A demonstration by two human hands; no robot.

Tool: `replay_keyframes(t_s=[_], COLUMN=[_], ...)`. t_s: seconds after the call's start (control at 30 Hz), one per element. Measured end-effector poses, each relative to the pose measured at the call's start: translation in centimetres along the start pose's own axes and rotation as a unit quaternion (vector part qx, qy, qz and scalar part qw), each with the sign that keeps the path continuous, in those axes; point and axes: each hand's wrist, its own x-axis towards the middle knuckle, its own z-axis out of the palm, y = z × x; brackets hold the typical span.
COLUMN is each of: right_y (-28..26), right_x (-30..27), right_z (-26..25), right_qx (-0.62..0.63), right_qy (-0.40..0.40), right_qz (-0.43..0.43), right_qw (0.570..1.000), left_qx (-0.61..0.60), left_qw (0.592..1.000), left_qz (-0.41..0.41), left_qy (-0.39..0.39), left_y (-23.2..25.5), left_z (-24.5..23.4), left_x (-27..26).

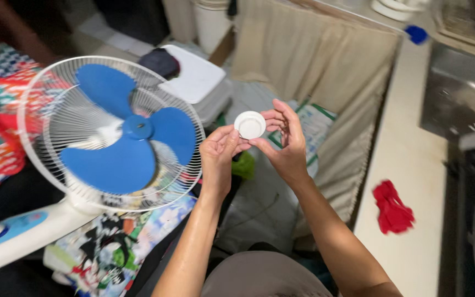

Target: The person assembles a table fan by attaching the blue fan blades to the motor hub, securing them with a white cap, and then fitting the front wire cage over the blades. The person uses both hands to align and tighten components.

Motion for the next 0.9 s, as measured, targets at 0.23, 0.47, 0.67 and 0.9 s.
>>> replay_keyframes(t_s=[0.23,0.47,0.67,0.9], right_y=[0.6,0.4,1.2,6.2], right_x=[1.8,3.2,4.1,4.9], right_z=[4.5,8.1,9.7,12.2], right_qx=[0.02,0.021,-0.051,-0.099], right_qy=[-0.047,-0.07,-0.102,-0.201], right_qz=[-0.01,-0.02,-0.031,-0.093], right_qw=[0.999,0.997,0.993,0.97], left_qx=[0.024,0.005,0.036,0.062], left_qw=[0.997,0.995,0.986,0.952], left_qz=[0.028,0.037,0.051,0.082], left_qy=[0.062,0.091,0.158,0.287], left_y=[2.2,3.3,2.6,-1.8], left_z=[-3.5,-6.2,-8.3,-11.0], left_x=[0.2,0.3,0.6,2.0])
